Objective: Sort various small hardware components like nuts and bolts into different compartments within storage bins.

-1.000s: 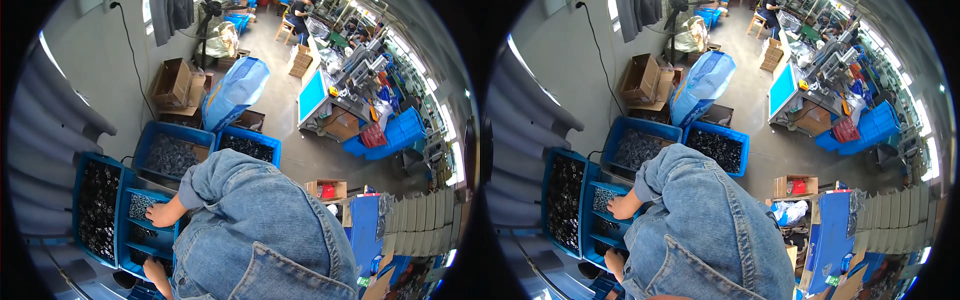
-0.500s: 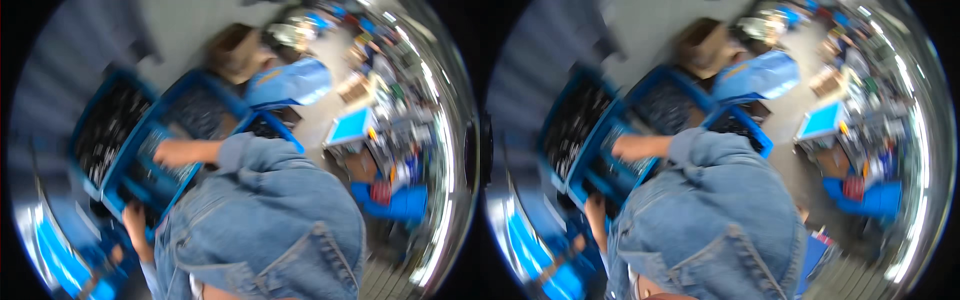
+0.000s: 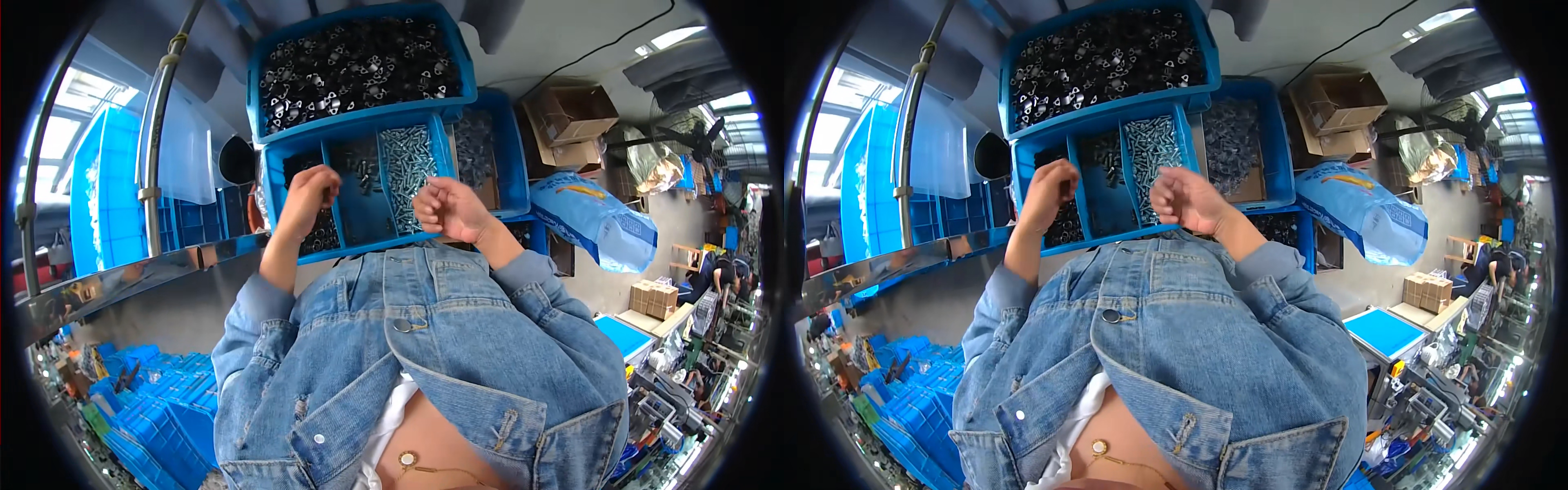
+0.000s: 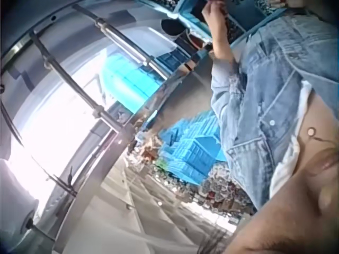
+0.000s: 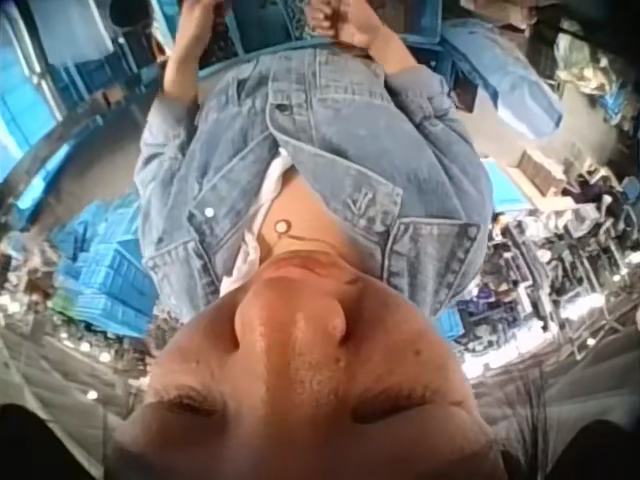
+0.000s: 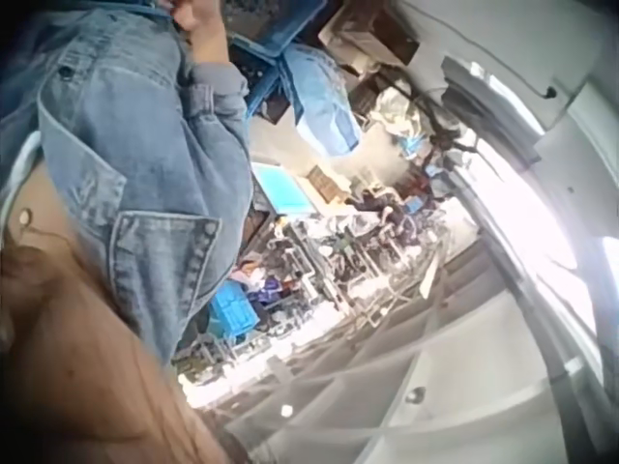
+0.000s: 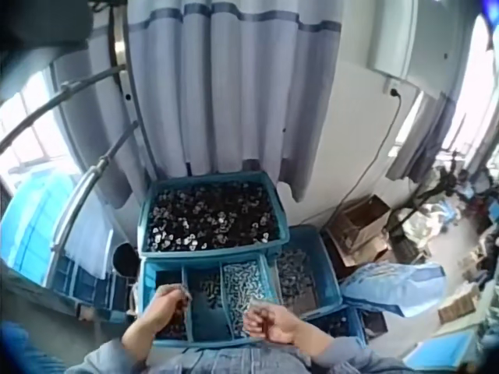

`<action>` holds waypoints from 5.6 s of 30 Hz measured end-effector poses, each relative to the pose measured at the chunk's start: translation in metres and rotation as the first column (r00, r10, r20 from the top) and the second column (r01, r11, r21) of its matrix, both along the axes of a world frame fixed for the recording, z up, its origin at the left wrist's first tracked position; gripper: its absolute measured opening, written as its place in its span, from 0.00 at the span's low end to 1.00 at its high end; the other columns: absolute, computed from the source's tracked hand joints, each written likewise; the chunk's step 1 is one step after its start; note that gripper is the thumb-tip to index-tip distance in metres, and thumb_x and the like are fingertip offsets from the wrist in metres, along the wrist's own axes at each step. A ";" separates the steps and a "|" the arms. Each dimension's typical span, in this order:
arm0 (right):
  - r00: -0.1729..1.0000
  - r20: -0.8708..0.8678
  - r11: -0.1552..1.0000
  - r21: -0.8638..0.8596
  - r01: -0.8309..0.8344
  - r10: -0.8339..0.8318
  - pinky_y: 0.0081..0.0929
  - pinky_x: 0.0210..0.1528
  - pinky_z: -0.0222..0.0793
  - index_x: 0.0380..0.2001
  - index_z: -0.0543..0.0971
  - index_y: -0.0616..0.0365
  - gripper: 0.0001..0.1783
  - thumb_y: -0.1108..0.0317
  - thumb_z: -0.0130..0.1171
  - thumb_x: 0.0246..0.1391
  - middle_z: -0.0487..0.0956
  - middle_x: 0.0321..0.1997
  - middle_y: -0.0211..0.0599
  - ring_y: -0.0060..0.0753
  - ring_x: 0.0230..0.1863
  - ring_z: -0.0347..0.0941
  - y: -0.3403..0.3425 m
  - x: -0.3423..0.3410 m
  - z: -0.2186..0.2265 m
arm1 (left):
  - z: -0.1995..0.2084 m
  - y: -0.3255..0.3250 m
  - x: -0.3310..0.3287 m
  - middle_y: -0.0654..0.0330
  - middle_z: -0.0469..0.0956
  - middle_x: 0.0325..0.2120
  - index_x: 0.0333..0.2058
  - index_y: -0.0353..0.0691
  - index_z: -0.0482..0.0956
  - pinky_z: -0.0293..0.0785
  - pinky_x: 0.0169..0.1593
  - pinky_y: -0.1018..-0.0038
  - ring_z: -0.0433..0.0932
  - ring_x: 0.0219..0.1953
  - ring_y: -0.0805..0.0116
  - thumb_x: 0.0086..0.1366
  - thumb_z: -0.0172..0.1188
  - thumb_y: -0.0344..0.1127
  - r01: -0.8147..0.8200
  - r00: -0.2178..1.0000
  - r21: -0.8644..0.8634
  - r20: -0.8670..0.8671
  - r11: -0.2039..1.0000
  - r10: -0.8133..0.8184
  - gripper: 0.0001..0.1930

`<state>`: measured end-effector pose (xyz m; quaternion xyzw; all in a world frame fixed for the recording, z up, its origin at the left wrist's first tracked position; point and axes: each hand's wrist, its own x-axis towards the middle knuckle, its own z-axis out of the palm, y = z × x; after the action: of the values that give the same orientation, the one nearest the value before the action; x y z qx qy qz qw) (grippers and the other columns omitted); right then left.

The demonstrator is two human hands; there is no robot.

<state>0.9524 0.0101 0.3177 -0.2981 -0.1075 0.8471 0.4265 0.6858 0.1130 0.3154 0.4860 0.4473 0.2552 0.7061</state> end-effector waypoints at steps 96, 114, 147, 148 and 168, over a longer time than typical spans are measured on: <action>0.824 -0.106 0.829 -0.140 0.542 -0.556 0.36 0.36 0.72 0.29 0.76 0.63 0.09 0.69 0.48 0.52 0.78 0.29 0.44 0.39 0.32 0.75 0.037 -0.057 -0.047 | 0.081 -0.039 0.107 0.48 0.74 0.22 0.24 0.36 0.77 0.71 0.34 0.60 0.73 0.31 0.49 0.49 0.64 0.42 0.620 0.711 0.767 -0.639 -0.166 -0.294 0.14; 0.882 -0.088 0.887 -0.036 0.461 -0.462 0.36 0.38 0.73 0.31 0.78 0.65 0.11 0.70 0.48 0.52 0.80 0.32 0.46 0.39 0.35 0.77 0.036 -0.072 -0.032 | 0.072 -0.029 0.086 0.54 0.76 0.26 0.29 0.39 0.78 0.72 0.30 0.64 0.76 0.27 0.55 0.48 0.65 0.47 0.697 0.699 0.708 -0.706 -0.114 -0.112 0.17; 0.977 -0.202 0.978 -0.178 -0.108 0.071 0.37 0.53 0.67 0.43 0.72 0.66 0.20 0.62 0.35 0.63 0.75 0.45 0.45 0.40 0.48 0.72 0.040 -0.114 0.005 | 0.074 -0.058 -0.027 0.62 0.73 0.24 0.31 0.39 0.82 0.70 0.26 0.75 0.74 0.23 0.69 0.46 0.67 0.30 0.139 0.862 0.828 -0.372 0.544 0.346 0.10; 0.975 -0.218 0.979 -0.182 -0.093 0.052 0.37 0.54 0.67 0.44 0.72 0.67 0.20 0.62 0.35 0.63 0.75 0.46 0.47 0.41 0.49 0.72 0.039 -0.112 0.003 | 0.077 -0.056 -0.028 0.61 0.72 0.24 0.30 0.38 0.81 0.70 0.25 0.75 0.75 0.23 0.68 0.47 0.67 0.30 0.084 0.874 0.827 -0.329 0.556 0.358 0.10; 0.979 0.045 0.974 -0.118 -0.195 0.201 0.34 0.46 0.70 0.38 0.74 0.64 0.16 0.62 0.44 0.60 0.77 0.37 0.42 0.37 0.41 0.74 0.124 -0.163 0.016 | 0.040 -0.125 -0.110 0.58 0.72 0.23 0.41 0.42 0.77 0.71 0.27 0.68 0.75 0.25 0.59 0.50 0.60 0.26 0.194 0.802 0.829 -0.443 0.525 0.402 0.16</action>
<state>0.7891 0.1338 0.3341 -0.3334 -0.1005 0.8814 0.3192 0.5762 -0.0121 0.3550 0.7884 0.4909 0.3196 0.1879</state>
